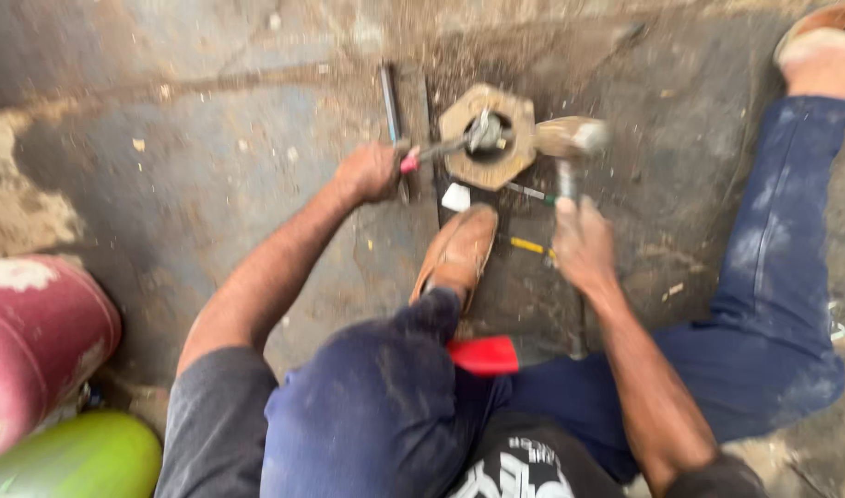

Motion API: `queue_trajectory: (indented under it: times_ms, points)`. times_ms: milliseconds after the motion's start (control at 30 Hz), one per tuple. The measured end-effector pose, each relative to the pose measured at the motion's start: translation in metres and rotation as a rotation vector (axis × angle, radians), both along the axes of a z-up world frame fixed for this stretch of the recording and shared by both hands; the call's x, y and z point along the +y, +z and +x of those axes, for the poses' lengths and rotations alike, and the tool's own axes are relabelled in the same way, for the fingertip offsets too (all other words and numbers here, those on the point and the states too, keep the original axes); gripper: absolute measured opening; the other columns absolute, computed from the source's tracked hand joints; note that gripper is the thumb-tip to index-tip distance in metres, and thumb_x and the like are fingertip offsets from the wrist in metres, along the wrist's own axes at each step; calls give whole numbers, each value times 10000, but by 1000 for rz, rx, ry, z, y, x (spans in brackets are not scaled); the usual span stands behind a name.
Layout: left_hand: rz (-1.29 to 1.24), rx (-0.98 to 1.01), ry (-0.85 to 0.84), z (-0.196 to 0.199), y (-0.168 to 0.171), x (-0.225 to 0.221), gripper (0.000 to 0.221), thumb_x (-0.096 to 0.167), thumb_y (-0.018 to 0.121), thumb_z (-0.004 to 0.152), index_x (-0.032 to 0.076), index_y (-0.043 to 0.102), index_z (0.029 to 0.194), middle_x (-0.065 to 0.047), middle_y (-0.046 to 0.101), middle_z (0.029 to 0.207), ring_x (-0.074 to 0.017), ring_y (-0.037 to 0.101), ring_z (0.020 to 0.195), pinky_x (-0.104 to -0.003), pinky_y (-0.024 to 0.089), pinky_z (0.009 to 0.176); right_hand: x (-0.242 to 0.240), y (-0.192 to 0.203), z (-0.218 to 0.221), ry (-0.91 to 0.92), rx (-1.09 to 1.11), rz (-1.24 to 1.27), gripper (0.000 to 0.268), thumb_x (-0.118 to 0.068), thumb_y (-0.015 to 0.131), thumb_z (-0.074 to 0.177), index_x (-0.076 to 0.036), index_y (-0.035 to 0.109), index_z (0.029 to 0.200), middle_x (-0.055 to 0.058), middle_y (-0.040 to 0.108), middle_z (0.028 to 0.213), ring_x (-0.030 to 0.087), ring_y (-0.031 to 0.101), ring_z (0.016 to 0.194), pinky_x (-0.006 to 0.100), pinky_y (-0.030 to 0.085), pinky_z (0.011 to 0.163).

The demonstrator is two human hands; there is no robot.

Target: The person uses a pair of pliers and a hammer to extract and disassemble a component from a metallic base on the floor, handling a metal casing and internal wiring.

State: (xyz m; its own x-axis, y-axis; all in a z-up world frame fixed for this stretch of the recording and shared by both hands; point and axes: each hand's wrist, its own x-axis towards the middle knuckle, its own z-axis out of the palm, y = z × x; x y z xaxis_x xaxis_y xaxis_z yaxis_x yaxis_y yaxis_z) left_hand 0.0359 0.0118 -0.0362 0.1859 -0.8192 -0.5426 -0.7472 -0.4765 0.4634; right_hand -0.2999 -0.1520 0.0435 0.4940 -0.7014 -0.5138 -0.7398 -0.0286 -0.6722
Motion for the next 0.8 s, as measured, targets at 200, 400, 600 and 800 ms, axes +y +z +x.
queue_trajectory:
  times_ms: [200, 400, 600, 800]
  points:
    - [270, 29, -38, 1, 17, -14, 184, 226, 494, 1055, 140, 534, 1212, -174, 710, 886, -341, 753, 793, -491, 628, 654, -7, 81, 28, -59, -817, -126, 486, -553, 487, 1062, -83, 525, 940, 4, 526, 759, 104, 512, 558, 269, 452, 490]
    - [-145, 28, 36, 5, -3, -1, 234, 311, 608, 1000, 132, 607, 1151, -239, 720, 980, -472, 674, 911, -570, 545, 741, 7, -60, 33, 326, -69, -411, 264, -257, 570, 987, -8, 617, 1060, 269, 631, 852, 471, 591, 780, 542, 498, 699]
    - [30, -13, -91, 1, -20, 0, 290, 270, 630, 924, 87, 580, 1144, -246, 719, 1003, -456, 696, 936, -559, 571, 803, 48, -83, -41, 208, -21, -246, 478, -434, 510, 1112, 37, 593, 1088, 217, 618, 796, 380, 637, 716, 475, 527, 661]
    - [60, 21, -29, 0, 4, 0, 327, 166, 630, 854, 63, 500, 1136, -240, 686, 972, -456, 696, 902, -563, 563, 763, 15, -49, -38, -122, 104, 263, 363, -363, 750, 921, -46, 574, 907, 59, 566, 616, 149, 552, 476, 331, 464, 433]
